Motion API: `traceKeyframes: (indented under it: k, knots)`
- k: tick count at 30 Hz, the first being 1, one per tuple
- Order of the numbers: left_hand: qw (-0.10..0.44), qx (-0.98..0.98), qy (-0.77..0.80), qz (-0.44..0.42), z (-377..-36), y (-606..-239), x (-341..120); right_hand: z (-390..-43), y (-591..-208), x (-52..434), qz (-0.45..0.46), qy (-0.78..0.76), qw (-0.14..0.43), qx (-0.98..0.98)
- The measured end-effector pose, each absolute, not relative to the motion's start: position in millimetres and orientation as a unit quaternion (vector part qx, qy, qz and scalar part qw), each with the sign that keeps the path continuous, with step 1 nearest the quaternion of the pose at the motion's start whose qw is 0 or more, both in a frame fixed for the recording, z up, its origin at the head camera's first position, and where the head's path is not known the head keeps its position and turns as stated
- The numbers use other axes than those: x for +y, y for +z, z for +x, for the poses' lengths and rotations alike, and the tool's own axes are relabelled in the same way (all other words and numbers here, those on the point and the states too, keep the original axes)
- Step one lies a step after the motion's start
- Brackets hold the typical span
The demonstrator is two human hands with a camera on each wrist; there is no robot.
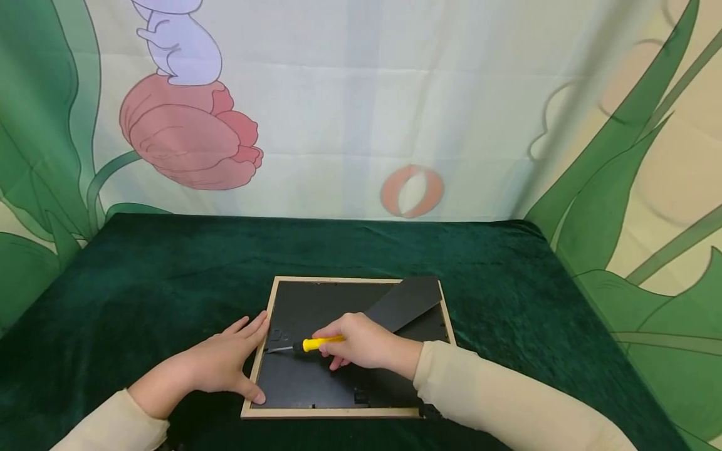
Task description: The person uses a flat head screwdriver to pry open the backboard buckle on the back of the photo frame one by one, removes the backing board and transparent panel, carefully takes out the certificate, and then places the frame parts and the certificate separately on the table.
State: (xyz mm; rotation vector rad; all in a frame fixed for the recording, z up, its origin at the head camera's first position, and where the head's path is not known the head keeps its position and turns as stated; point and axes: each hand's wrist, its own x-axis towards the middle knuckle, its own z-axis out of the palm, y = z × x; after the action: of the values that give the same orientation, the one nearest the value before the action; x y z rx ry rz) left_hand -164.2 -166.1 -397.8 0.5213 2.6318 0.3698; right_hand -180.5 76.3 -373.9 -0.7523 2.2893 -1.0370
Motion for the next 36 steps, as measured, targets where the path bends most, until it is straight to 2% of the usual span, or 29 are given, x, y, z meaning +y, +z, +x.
traceKeyframes:
  k: [10, 30, 36]
  knots:
    - [0.209, 0.949, 0.129, 0.197, -163, -397, -165, -180, -369, 74, -0.269, -0.377, 0.258, 0.848]
    - [0.212, 0.943, 0.146, 0.211, -163, -394, -166, -168, -334, 30, -0.357, -0.187, 0.107, 0.909]
    - [0.212, 0.941, 0.157, 0.214, -163, -395, -163, -167, -332, 27, -0.372, -0.166, 0.098, 0.908]
